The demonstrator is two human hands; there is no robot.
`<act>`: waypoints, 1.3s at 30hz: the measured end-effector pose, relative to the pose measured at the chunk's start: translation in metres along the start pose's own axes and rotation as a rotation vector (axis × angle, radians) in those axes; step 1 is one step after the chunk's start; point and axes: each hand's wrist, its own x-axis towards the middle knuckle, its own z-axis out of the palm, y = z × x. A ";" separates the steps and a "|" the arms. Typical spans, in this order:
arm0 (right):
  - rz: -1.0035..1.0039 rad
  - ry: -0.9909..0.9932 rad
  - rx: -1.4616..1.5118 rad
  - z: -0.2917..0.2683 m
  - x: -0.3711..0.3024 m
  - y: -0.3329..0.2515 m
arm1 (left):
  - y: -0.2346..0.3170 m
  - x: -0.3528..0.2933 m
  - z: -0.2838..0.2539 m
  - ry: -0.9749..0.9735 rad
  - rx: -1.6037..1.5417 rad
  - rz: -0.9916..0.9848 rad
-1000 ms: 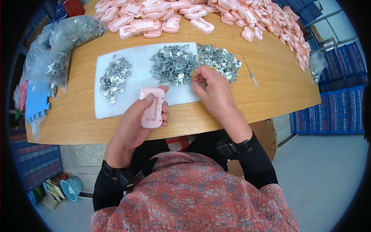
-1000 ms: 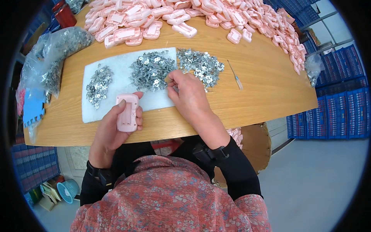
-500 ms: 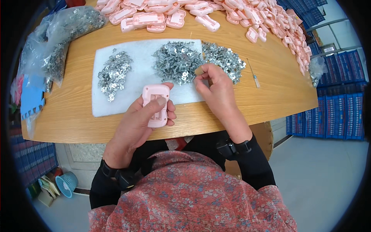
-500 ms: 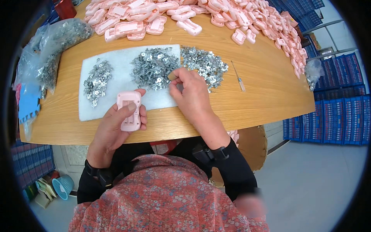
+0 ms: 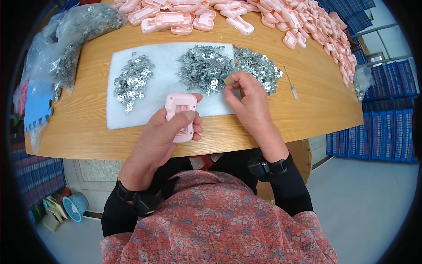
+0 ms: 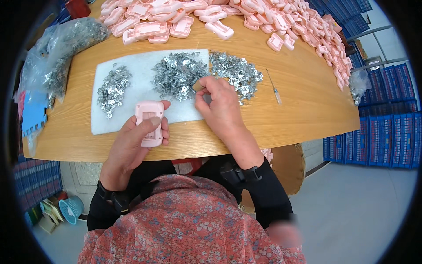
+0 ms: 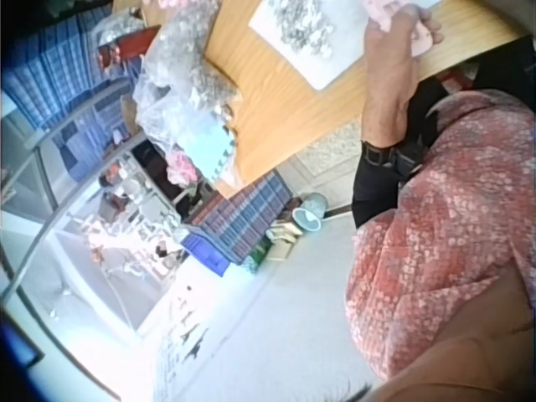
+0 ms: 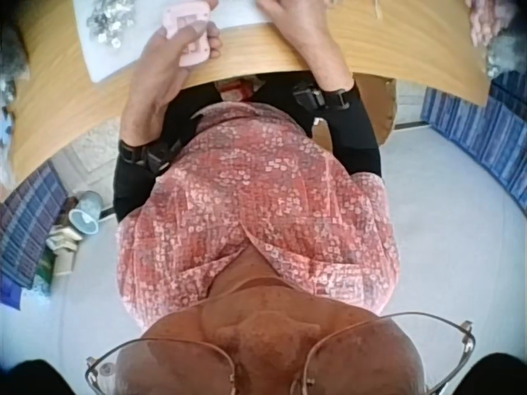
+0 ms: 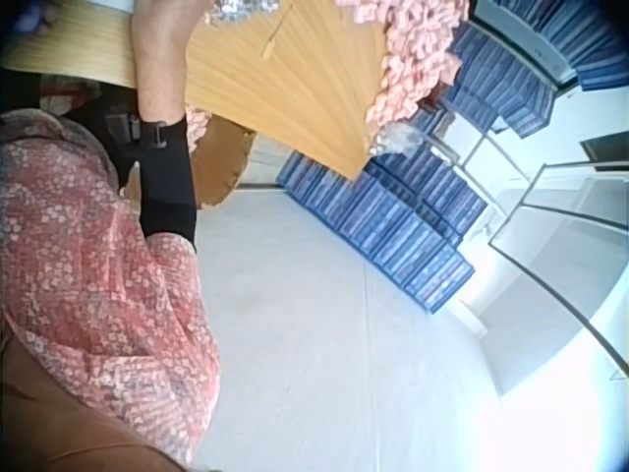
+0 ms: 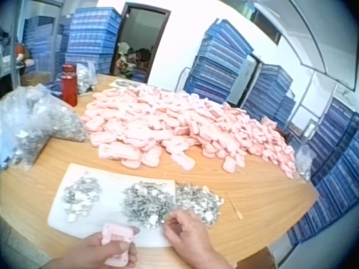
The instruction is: The person sits at a wooden table and repeatedly assembles small pink plastic housings. They pick up individual metal components from a white foam sheet and insert them into the plastic parts by hand. The person handles the items one at a time, placing the assembled units into a pile on the table.
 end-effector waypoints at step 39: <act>-0.223 -0.223 0.070 -0.041 -0.001 -0.060 | 0.005 0.029 0.018 -0.058 -0.145 -0.103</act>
